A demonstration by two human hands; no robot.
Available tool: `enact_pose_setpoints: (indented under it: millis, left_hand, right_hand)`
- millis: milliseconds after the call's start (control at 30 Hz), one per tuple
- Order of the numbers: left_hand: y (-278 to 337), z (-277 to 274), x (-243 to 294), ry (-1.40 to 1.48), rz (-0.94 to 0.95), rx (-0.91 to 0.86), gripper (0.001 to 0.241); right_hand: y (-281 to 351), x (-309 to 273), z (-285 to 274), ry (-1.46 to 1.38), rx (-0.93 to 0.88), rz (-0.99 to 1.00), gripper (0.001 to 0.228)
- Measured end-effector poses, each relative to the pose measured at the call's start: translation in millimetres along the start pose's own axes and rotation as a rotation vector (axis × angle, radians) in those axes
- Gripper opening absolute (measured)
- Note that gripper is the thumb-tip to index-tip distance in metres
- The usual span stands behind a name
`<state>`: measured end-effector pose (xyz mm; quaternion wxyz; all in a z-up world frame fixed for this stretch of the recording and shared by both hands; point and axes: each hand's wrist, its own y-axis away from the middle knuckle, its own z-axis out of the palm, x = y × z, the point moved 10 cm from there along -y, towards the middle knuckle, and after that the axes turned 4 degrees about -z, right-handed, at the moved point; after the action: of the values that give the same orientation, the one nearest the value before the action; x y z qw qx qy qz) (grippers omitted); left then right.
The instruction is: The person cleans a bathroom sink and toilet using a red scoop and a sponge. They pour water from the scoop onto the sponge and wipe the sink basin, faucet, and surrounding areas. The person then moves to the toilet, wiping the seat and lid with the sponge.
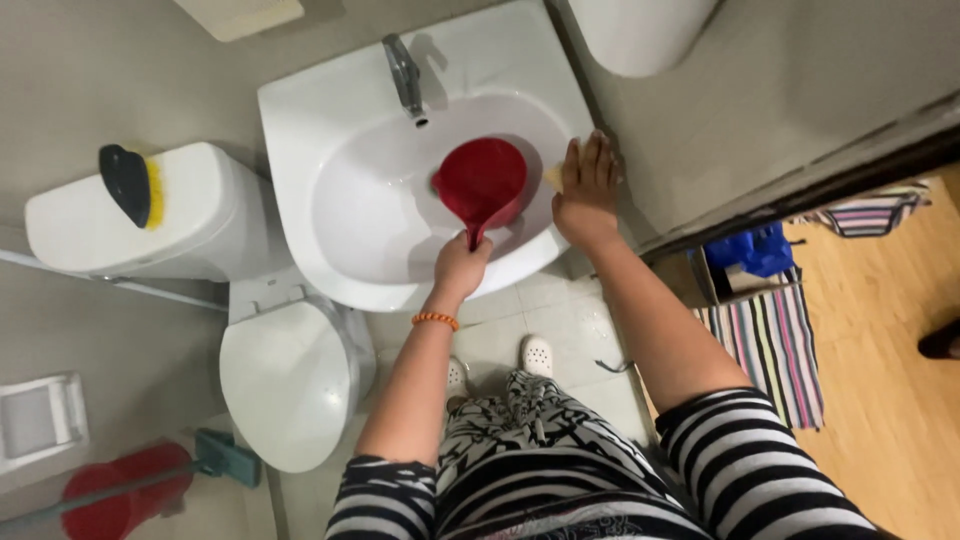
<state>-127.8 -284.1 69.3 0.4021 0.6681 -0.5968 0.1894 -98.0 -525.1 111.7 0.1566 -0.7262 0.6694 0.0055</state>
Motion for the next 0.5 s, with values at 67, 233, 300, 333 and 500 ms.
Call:
enact_pose_setpoints:
  millis: [67,233,300,333,500]
  left_hand:
    - [-3.1,2.9,-6.7,-0.001,0.026,0.000,0.034]
    - [0.4,-2.8,1.8,0.009,0.046,-0.001,0.033]
    - [4.7,-4.8,7.1,0.058,0.061,-0.011,0.029]
    - [5.6,-5.2,6.5,0.063,0.055,-0.011,0.029]
    - [22.9,-24.1,25.8,-0.038,0.092,-0.010,0.029]
  right_hand:
    - [-9.4,3.9,0.8,0.023,-0.044,0.032,0.092]
    - [-52.7,28.1,16.3,0.009,-0.088,0.006,0.092]
    - [-59.7,25.3,14.8,0.017,-0.061,-0.068,0.094]
    - [-60.9,23.1,11.1,0.019,-0.067,-0.072,0.094]
    - [-58.6,33.9,35.3,-0.100,-0.109,0.063,0.088]
